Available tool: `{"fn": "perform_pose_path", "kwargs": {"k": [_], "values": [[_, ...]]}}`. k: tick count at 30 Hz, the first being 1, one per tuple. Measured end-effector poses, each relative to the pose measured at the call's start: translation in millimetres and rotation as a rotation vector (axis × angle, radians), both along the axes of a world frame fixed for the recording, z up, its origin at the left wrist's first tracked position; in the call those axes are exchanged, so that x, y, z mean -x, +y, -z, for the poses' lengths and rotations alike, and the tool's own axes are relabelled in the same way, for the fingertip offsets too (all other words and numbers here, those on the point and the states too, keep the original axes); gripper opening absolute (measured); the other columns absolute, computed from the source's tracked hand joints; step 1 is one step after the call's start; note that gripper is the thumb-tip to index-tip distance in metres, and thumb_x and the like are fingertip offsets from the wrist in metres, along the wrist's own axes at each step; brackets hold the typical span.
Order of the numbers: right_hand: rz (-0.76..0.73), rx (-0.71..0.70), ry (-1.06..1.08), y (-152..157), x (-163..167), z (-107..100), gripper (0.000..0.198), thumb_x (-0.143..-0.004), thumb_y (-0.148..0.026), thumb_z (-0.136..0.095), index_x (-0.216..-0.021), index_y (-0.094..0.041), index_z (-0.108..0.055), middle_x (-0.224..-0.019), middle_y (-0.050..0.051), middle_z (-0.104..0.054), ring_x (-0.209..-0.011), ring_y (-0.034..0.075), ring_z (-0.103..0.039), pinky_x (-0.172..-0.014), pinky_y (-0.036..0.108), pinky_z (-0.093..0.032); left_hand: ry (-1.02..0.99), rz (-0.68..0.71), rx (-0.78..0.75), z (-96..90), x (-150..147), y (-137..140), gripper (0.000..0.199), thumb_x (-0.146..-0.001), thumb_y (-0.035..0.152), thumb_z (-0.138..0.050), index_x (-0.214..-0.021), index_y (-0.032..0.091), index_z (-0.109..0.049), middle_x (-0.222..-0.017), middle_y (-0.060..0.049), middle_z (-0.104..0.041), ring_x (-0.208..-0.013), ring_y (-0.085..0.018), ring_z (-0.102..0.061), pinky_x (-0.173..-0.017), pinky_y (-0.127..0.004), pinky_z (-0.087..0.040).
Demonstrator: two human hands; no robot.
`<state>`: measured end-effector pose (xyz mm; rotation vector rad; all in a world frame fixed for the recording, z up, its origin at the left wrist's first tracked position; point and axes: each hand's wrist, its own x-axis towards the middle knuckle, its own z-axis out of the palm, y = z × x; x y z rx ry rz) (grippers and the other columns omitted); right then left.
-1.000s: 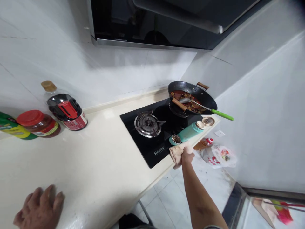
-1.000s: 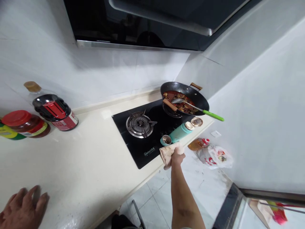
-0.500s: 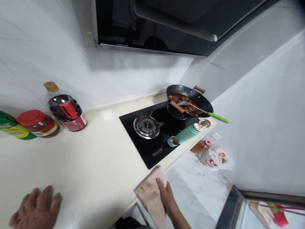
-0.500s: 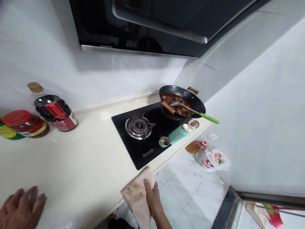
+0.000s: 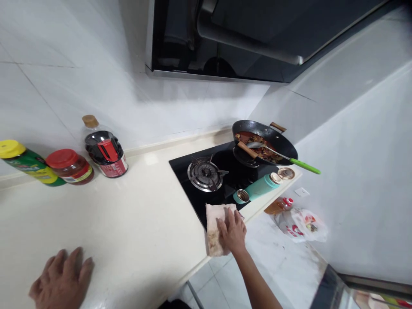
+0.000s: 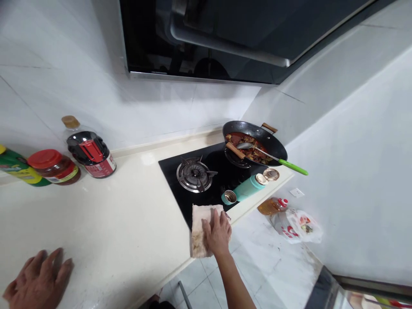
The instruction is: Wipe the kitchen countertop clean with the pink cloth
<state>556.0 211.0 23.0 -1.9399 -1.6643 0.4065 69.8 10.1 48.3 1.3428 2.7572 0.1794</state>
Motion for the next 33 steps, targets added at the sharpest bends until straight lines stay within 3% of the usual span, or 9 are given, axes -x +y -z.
{"fn": "perform_pose_path", "kwargs": {"k": [4,10,18,24,27,30,33], "values": [[-0.037,-0.061,-0.099,13.5,5.2,18.4,0.090,-0.094,-0.073,-0.027,-0.149,-0.004,-0.043,-0.154,0.027,-0.034,-0.147,0.040,-0.023,-0.120,0.061,-0.016,0.007,0.005,0.015,-2.1,-0.8,1.7,0.067,-0.096,0.060,-0.021,-0.138,0.018,-0.054,-0.154,-0.020,-0.037,-0.150,-0.037,-0.026,-0.117,-0.060,-0.025],[-0.115,-0.103,-0.203,63.1,22.5,32.5,0.090,-0.093,-0.067,-0.031,-0.148,0.003,-0.042,-0.157,0.026,-0.032,-0.151,0.035,-0.011,-0.123,0.055,-0.007,0.006,-0.005,-0.004,-2.9,-4.9,3.2,0.067,-0.097,0.057,-0.019,-0.137,0.017,-0.055,-0.154,-0.021,-0.038,-0.150,-0.038,-0.026,-0.117,-0.060,-0.024],[-0.155,-0.087,-0.266,101.2,16.0,33.1,0.073,-0.089,-0.049,-0.043,-0.143,-0.001,-0.048,-0.155,0.026,-0.037,-0.149,0.036,-0.020,-0.122,0.058,-0.018,0.017,0.007,-0.007,0.3,-3.1,1.0,0.070,-0.099,0.059,-0.014,-0.137,0.017,-0.055,-0.154,-0.020,-0.038,-0.149,-0.037,-0.026,-0.117,-0.059,-0.024],[-0.377,-0.157,-0.306,58.1,45.8,23.6,0.063,-0.097,-0.044,-0.036,-0.143,-0.003,-0.048,-0.154,0.023,-0.040,-0.149,0.031,-0.024,-0.123,0.054,-0.023,0.030,0.012,-0.034,2.8,-3.7,0.1,0.073,-0.099,0.059,-0.012,-0.136,0.015,-0.056,-0.153,-0.021,-0.039,-0.149,-0.038,-0.027,-0.117,-0.059,-0.023],[-0.493,-0.175,-0.321,27.2,58.4,11.9,0.060,-0.100,-0.049,-0.040,-0.147,-0.012,-0.047,-0.159,0.017,-0.035,-0.151,0.030,-0.022,-0.122,0.055,-0.024,0.034,0.015,-0.044,5.2,-2.8,-1.6,0.070,-0.099,0.057,-0.015,-0.137,0.016,-0.057,-0.153,-0.021,-0.039,-0.149,-0.038,-0.027,-0.117,-0.059,-0.023],[-0.429,-0.174,-0.354,-0.2,54.6,3.2,0.063,-0.101,-0.055,-0.040,-0.154,-0.021,-0.040,-0.165,0.014,-0.022,-0.152,0.036,-0.016,-0.118,0.067,-0.020,0.044,0.012,-0.043,6.8,-2.0,-3.1,0.066,-0.100,0.055,-0.017,-0.137,0.017,-0.057,-0.154,-0.020,-0.040,-0.148,-0.037,-0.028,-0.117,-0.059,-0.024],[-0.330,-0.148,-0.396,-20.5,48.1,7.8,0.071,-0.100,-0.062,-0.037,-0.158,-0.020,-0.032,-0.165,0.016,-0.018,-0.152,0.038,-0.015,-0.117,0.066,-0.022,0.061,0.003,-0.050,7.4,-2.4,-3.8,0.064,-0.101,0.054,-0.018,-0.136,0.017,-0.058,-0.153,-0.020,-0.041,-0.148,-0.036,-0.029,-0.117,-0.058,-0.025]]}}
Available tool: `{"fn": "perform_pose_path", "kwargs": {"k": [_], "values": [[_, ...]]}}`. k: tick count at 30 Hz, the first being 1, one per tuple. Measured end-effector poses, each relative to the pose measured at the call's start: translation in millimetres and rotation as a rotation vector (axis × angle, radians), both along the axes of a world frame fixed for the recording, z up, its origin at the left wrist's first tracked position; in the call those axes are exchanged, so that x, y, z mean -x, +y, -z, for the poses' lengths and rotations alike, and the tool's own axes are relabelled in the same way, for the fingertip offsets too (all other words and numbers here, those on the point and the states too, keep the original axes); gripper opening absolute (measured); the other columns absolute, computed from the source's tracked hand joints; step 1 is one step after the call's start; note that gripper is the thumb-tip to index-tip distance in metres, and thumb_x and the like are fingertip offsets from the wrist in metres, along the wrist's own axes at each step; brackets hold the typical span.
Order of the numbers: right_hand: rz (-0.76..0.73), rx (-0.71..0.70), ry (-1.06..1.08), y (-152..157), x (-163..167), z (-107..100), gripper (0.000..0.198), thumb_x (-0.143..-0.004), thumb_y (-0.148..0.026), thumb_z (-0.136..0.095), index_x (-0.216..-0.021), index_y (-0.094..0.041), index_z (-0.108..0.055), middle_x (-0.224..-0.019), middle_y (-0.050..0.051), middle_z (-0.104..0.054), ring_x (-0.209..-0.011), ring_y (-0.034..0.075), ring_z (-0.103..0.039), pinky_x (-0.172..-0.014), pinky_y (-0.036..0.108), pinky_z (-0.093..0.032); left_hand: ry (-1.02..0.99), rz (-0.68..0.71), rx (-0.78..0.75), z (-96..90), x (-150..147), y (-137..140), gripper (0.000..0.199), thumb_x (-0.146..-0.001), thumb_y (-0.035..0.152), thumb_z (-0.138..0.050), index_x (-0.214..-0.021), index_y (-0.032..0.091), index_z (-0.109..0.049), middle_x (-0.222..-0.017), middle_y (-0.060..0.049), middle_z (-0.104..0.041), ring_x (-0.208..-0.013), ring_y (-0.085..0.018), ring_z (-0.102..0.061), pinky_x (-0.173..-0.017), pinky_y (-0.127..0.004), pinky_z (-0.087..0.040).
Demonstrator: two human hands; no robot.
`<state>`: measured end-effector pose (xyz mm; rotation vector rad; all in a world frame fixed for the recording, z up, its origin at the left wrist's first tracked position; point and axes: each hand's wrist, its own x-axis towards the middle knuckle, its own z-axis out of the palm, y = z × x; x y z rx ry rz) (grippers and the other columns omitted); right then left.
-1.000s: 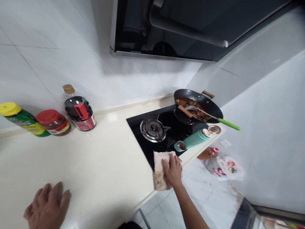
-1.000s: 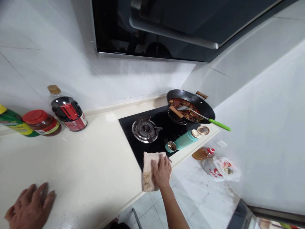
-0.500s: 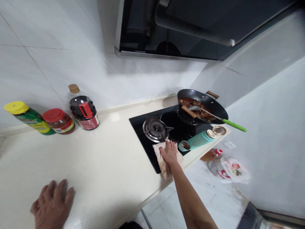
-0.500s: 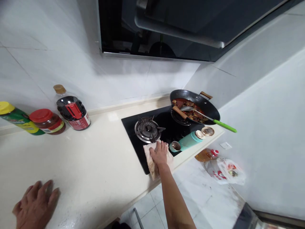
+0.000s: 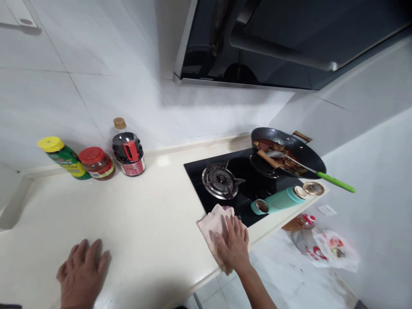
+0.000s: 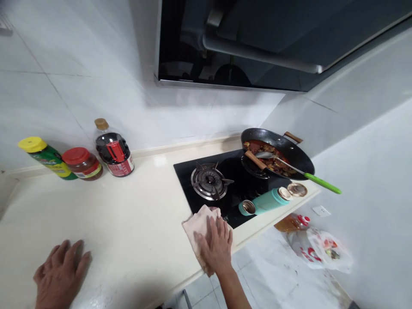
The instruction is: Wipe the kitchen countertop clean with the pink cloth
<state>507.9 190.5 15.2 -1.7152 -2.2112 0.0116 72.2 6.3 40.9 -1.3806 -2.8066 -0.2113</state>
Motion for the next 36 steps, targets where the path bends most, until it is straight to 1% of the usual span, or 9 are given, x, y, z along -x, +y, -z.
{"fn": "perform_pose_path", "kwargs": {"k": [5,8,11,15,20,25,28,31,36], "values": [[0.002,0.007,0.006,7.8,29.2,17.9,0.081,-0.097,-0.064,-0.044,-0.155,-0.008,-0.034,-0.161,0.028,-0.019,-0.150,0.045,-0.013,-0.116,0.068,-0.024,0.020,0.007,-0.012,1.9,-1.6,0.3,0.063,-0.101,0.052,-0.020,-0.134,0.015,-0.059,-0.152,-0.021,-0.041,-0.148,-0.037,-0.029,-0.117,-0.057,-0.025],[-0.121,-0.012,0.057,33.7,66.8,19.8,0.077,-0.096,-0.057,-0.052,-0.153,-0.008,-0.038,-0.159,0.029,-0.024,-0.149,0.047,-0.016,-0.115,0.069,-0.024,0.029,0.002,-0.016,4.9,-1.5,-0.3,0.063,-0.100,0.051,-0.020,-0.134,0.016,-0.059,-0.153,-0.020,-0.041,-0.147,-0.036,-0.028,-0.117,-0.056,-0.024],[-0.286,-0.020,0.092,62.2,106.8,19.3,0.057,-0.099,-0.044,-0.052,-0.146,-0.012,-0.049,-0.157,0.023,-0.034,-0.149,0.040,-0.023,-0.118,0.061,-0.027,0.043,-0.005,-0.019,8.9,0.3,-2.1,0.063,-0.099,0.051,-0.020,-0.134,0.017,-0.059,-0.154,-0.019,-0.041,-0.148,-0.034,-0.027,-0.118,-0.055,-0.023],[-0.395,-0.043,0.173,107.9,155.6,19.3,0.033,-0.101,-0.024,-0.047,-0.131,-0.015,-0.059,-0.144,0.017,-0.052,-0.137,0.029,-0.044,-0.114,0.048,-0.040,0.056,0.004,-0.018,13.2,4.1,-4.7,0.065,-0.098,0.053,-0.020,-0.134,0.017,-0.060,-0.153,-0.018,-0.043,-0.147,-0.034,-0.029,-0.117,-0.055,-0.023],[-0.321,-0.077,0.263,194.8,196.8,5.1,0.033,-0.102,-0.034,-0.062,-0.130,-0.018,-0.058,-0.132,0.010,-0.057,-0.118,0.026,-0.058,-0.101,0.048,-0.051,0.081,0.003,-0.034,15.0,5.3,-6.0,0.064,-0.097,0.052,-0.022,-0.133,0.017,-0.062,-0.152,-0.018,-0.046,-0.147,-0.033,-0.031,-0.116,-0.054,-0.025],[-0.128,-0.043,0.226,266.8,208.3,-8.8,0.044,-0.100,-0.040,-0.065,-0.137,-0.019,-0.055,-0.145,0.012,-0.048,-0.131,0.032,-0.047,-0.110,0.057,-0.041,0.099,0.007,-0.040,17.1,4.1,-8.6,0.060,-0.097,0.049,-0.026,-0.132,0.017,-0.063,-0.152,-0.018,-0.047,-0.148,-0.032,-0.030,-0.117,-0.053,-0.025],[-0.066,0.010,0.156,271.4,212.1,-4.1,0.052,-0.097,-0.041,-0.065,-0.140,-0.015,-0.054,-0.150,0.020,-0.042,-0.138,0.040,-0.036,-0.112,0.064,-0.028,0.097,0.002,-0.034,17.8,3.6,-10.1,0.058,-0.097,0.047,-0.028,-0.132,0.017,-0.063,-0.151,-0.018,-0.047,-0.149,-0.031,-0.030,-0.118,-0.052,-0.024],[-0.072,0.030,0.095,252.9,215.6,2.9,0.061,-0.097,-0.045,-0.061,-0.146,-0.010,-0.050,-0.155,0.028,-0.031,-0.142,0.048,-0.023,-0.111,0.069,-0.017,0.077,-0.012,-0.017,16.9,3.2,-10.3,0.055,-0.097,0.046,-0.031,-0.133,0.018,-0.062,-0.153,-0.017,-0.046,-0.150,-0.030,-0.027,-0.119,-0.051,-0.023],[-0.273,0.041,0.014,215.3,208.0,6.6,0.050,-0.104,-0.039,-0.043,-0.143,-0.010,-0.053,-0.156,0.023,-0.034,-0.147,0.042,-0.023,-0.117,0.059,-0.013,0.047,-0.037,0.022,12.0,2.1,-8.9,0.055,-0.097,0.044,-0.031,-0.135,0.018,-0.061,-0.155,-0.017,-0.044,-0.151,-0.029,-0.026,-0.120,-0.050,-0.021]]}}
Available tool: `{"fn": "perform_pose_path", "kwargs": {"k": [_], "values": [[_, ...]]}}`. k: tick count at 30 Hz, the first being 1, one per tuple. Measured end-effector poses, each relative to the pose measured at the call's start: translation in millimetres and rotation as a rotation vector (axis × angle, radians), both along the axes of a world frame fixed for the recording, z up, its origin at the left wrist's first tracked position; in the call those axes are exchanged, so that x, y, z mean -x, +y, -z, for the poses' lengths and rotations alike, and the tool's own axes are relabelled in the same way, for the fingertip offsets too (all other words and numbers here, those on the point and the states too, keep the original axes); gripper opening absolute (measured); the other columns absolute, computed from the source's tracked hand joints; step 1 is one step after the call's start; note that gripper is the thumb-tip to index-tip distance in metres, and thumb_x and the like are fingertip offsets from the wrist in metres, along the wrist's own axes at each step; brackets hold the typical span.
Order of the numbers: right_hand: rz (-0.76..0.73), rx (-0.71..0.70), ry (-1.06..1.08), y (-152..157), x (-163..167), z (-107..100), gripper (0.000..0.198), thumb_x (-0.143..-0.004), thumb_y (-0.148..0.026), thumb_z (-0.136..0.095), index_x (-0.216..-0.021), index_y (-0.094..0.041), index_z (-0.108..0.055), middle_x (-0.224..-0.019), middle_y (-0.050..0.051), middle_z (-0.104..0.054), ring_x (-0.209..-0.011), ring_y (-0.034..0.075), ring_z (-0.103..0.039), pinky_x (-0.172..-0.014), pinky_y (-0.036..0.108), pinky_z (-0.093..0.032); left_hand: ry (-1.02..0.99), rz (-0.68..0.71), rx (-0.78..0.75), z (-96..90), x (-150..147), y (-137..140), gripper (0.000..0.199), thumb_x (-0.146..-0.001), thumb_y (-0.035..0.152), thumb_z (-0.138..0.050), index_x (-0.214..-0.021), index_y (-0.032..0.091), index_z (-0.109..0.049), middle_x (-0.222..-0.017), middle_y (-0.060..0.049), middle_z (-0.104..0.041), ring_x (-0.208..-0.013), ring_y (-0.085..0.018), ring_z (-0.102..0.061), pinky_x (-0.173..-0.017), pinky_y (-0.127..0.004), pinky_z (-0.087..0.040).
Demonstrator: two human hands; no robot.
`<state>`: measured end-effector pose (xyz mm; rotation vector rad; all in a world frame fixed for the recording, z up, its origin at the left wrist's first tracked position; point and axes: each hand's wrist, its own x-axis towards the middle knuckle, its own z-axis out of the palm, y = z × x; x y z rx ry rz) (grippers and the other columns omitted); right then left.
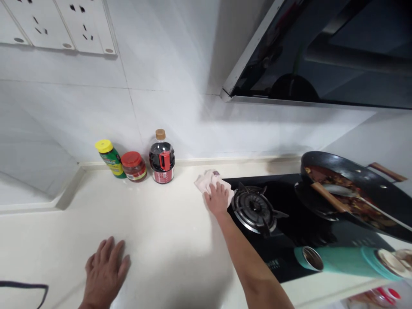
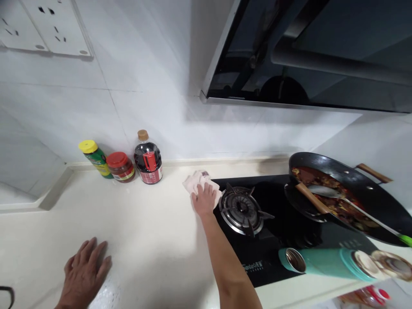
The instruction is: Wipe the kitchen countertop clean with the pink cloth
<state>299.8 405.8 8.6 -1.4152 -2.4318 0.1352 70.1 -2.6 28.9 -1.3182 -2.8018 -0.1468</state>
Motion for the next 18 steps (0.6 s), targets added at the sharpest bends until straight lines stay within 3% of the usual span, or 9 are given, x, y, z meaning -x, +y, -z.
{"fn": "perform_pose_path", "kwargs": {"k": [5,10,14,18], "values": [[-0.186,0.009,-0.021,-26.9,-10.1,1.6,0.045,-0.096,-0.034,-0.056,-0.133,-0.010,-0.058,-0.152,0.019,-0.045,-0.145,0.032,-0.032,-0.122,0.048,-0.017,0.000,-0.025,0.054,-7.9,-3.0,4.2,0.052,-0.098,0.042,-0.034,-0.137,0.019,-0.060,-0.157,-0.016,-0.043,-0.152,-0.029,-0.024,-0.120,-0.049,-0.020],[-0.183,0.001,0.011,-64.6,-22.6,1.1,0.050,-0.093,-0.040,-0.063,-0.131,-0.008,-0.056,-0.150,0.024,-0.045,-0.144,0.034,-0.033,-0.122,0.050,-0.020,-0.008,-0.001,0.077,-15.1,-6.7,7.9,0.058,-0.100,0.046,-0.027,-0.139,0.016,-0.058,-0.157,-0.017,-0.041,-0.150,-0.031,-0.025,-0.119,-0.050,-0.021],[-0.129,-0.027,0.025,-134.4,-64.6,-8.5,0.045,-0.097,-0.036,-0.054,-0.129,-0.005,-0.054,-0.148,0.028,-0.044,-0.145,0.036,-0.031,-0.121,0.055,-0.021,-0.024,-0.006,0.067,-18.4,-7.5,8.6,0.061,-0.101,0.048,-0.022,-0.139,0.016,-0.058,-0.156,-0.017,-0.040,-0.149,-0.032,-0.026,-0.118,-0.051,-0.021],[-0.127,-0.055,0.041,-231.1,-141.2,-9.5,0.034,-0.098,-0.032,-0.050,-0.126,-0.013,-0.055,-0.145,0.022,-0.050,-0.142,0.033,-0.037,-0.116,0.054,-0.033,-0.047,-0.012,0.061,-19.7,-7.5,9.8,0.060,-0.102,0.049,-0.022,-0.139,0.017,-0.057,-0.157,-0.017,-0.039,-0.150,-0.032,-0.024,-0.118,-0.052,-0.021]]}}
